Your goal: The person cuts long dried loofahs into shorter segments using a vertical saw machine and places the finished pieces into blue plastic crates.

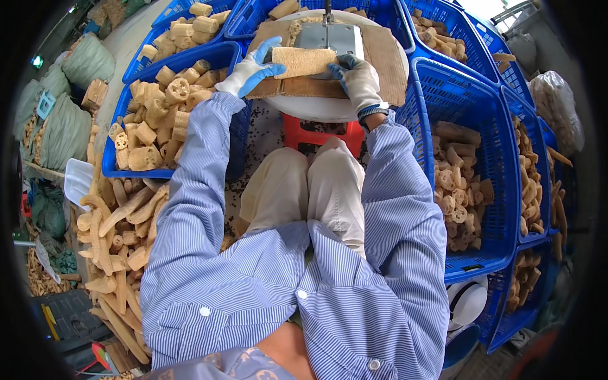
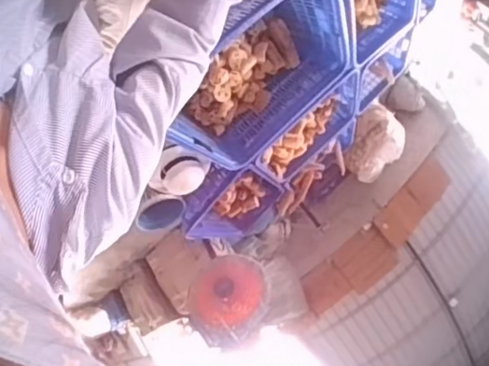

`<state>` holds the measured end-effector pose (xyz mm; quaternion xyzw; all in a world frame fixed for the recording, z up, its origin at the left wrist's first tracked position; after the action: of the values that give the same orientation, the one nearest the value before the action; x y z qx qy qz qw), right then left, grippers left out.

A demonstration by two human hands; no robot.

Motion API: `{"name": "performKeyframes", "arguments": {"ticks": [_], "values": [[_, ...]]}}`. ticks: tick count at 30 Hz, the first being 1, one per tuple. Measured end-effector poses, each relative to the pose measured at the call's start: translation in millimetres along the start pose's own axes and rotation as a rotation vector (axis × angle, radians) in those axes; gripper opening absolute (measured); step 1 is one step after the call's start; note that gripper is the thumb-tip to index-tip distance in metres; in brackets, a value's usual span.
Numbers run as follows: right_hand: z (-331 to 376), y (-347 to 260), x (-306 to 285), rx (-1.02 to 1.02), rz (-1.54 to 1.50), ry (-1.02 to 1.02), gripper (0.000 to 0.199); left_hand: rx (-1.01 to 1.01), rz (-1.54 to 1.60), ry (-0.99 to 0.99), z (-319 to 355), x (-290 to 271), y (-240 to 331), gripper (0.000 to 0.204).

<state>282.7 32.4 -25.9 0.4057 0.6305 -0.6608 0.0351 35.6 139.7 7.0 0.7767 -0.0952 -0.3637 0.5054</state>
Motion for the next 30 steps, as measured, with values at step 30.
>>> {"name": "performKeyframes", "arguments": {"ticks": [30], "values": [[-38,-5,-2,-0.064,0.099,0.029,0.024,-0.014,0.169,0.092,-41,-2,-18,0.066]]}}
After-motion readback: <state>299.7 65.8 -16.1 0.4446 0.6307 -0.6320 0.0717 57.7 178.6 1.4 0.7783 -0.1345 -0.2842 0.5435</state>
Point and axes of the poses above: each hand's wrist, its own z-axis away from the middle knuckle, its own x-axis out of the palm, y = z × x, the point moved 7 cm from there along -z, towards the middle knuckle, and after that the axes turned 2 degrees about x, right-handed, at the moved point
